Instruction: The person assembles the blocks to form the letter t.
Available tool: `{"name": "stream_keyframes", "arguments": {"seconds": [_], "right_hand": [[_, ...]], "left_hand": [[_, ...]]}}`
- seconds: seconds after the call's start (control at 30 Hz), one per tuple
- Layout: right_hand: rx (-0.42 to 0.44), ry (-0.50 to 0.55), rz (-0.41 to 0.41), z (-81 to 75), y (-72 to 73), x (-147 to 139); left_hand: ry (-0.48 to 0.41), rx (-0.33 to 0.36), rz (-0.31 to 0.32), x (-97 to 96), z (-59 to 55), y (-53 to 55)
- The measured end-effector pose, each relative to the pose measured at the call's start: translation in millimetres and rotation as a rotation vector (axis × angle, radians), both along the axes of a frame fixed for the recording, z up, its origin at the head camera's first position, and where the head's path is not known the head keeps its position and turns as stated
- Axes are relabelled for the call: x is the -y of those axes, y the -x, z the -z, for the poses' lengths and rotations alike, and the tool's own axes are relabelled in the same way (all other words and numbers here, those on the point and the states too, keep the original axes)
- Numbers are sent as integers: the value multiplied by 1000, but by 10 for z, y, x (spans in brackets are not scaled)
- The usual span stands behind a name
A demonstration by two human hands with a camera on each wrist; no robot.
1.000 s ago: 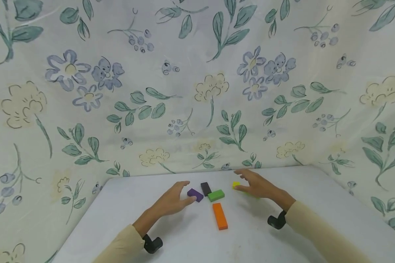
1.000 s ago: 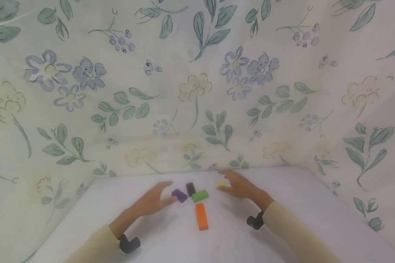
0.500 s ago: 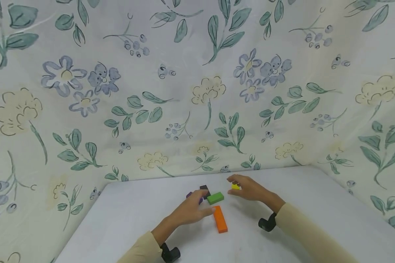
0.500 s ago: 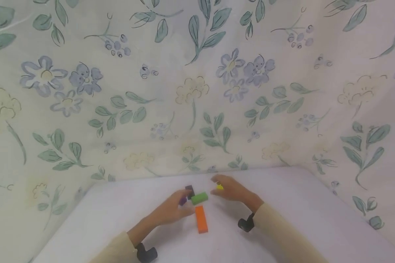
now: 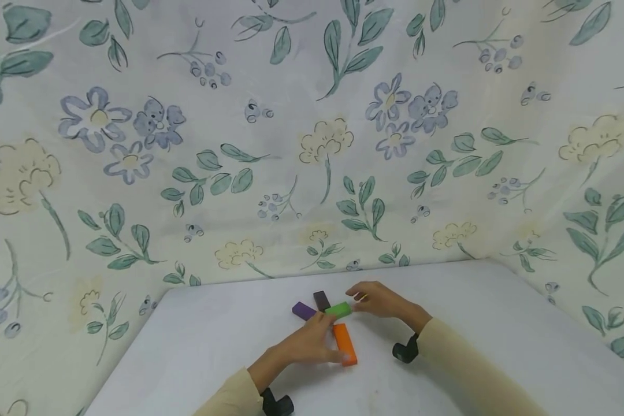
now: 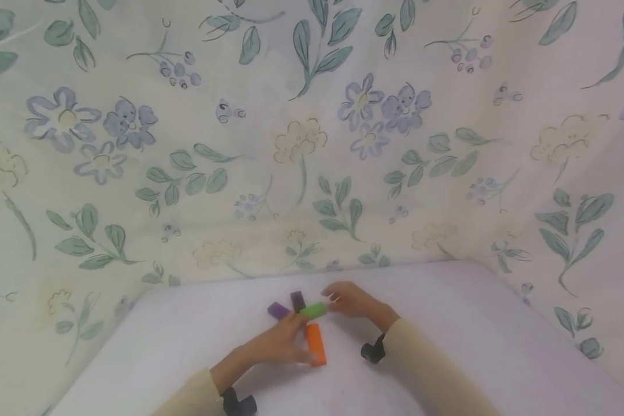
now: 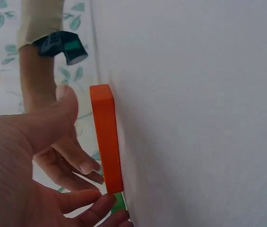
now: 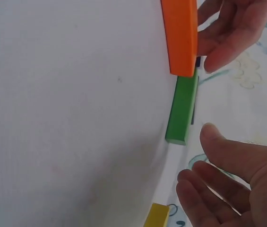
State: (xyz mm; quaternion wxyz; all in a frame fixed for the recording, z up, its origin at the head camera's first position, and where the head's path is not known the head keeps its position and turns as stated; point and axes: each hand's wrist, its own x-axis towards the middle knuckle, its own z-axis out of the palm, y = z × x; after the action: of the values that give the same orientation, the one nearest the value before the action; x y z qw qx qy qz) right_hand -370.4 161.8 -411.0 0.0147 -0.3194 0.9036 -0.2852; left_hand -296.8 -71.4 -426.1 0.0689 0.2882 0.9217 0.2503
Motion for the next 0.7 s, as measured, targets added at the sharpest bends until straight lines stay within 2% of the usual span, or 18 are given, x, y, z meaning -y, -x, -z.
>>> {"name": "stream_keyframes", "arguments": {"seconds": [0.07, 0.33, 0.47, 0.57, 0.7], "right_hand": [[20, -6, 7, 8, -2, 44], [74, -52, 14, 116, 43, 234], [71, -86, 3, 138, 37, 263], [54, -112, -6, 111, 38, 251], [27, -144, -25, 35, 34, 242]], "left_hand": [[-1, 3, 5, 0, -4, -24], [106, -27, -15, -11, -18, -125], [88, -62, -15, -18, 28, -133], [67, -111, -11, -26, 57, -92], [-5, -120, -19, 4, 6, -44]]}}
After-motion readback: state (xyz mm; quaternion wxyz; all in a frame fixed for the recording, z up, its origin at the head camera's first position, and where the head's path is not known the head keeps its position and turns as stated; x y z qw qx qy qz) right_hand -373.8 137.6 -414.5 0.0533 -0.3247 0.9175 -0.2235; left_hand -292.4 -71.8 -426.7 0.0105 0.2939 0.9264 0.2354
